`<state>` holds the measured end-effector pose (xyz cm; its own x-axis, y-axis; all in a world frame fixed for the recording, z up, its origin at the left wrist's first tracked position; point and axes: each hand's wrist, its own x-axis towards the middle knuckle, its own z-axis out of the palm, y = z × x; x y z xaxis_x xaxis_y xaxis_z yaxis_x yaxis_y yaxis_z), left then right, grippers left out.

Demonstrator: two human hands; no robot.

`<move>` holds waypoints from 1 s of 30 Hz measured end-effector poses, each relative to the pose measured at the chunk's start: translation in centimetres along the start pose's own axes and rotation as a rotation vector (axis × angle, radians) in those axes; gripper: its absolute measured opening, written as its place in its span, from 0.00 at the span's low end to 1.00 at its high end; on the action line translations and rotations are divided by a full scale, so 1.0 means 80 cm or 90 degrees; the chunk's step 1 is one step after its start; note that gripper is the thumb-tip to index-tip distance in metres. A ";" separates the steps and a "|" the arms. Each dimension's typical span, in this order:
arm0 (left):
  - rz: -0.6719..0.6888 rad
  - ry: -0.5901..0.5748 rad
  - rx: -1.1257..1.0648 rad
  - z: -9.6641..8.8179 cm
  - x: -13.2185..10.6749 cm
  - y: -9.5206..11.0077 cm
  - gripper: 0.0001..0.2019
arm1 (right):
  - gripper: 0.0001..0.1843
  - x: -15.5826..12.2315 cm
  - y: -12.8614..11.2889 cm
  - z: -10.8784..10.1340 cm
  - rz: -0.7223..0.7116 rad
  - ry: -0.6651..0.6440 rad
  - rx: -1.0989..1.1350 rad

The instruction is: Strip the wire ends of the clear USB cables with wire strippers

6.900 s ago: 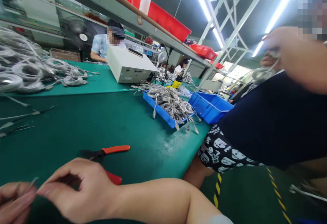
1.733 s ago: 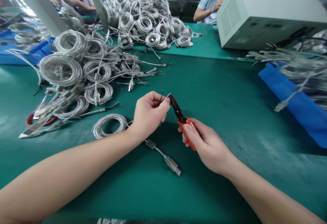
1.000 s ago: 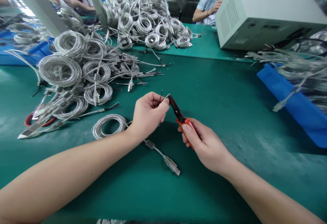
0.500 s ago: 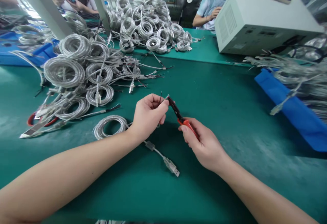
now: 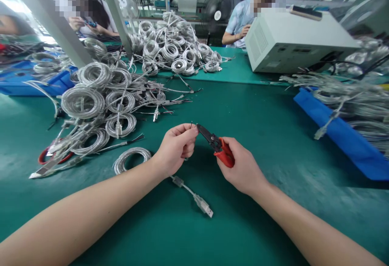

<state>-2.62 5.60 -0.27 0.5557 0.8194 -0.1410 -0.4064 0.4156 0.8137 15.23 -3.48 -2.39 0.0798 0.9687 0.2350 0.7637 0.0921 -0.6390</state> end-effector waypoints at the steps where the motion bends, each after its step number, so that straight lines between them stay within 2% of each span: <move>1: -0.003 0.000 -0.003 -0.001 0.000 0.000 0.09 | 0.17 0.000 0.001 0.000 -0.003 -0.004 -0.002; 9: -0.019 0.024 -0.016 0.000 -0.001 0.002 0.12 | 0.12 -0.003 -0.010 -0.001 0.021 -0.073 0.083; 20: -0.024 0.039 -0.010 0.001 0.001 0.002 0.13 | 0.07 -0.005 -0.019 -0.008 0.118 -0.163 0.214; 26: -0.026 0.027 -0.016 -0.001 0.001 -0.001 0.15 | 0.08 -0.006 -0.021 -0.008 0.185 -0.208 0.342; 30: -0.031 0.023 -0.023 0.000 0.001 -0.001 0.16 | 0.13 -0.007 -0.021 -0.005 0.240 -0.239 0.497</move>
<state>-2.55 5.60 -0.30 0.5487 0.8117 -0.2003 -0.4066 0.4684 0.7844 14.18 -4.31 -1.17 -0.0812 0.9643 -0.2521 0.0736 -0.2465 -0.9663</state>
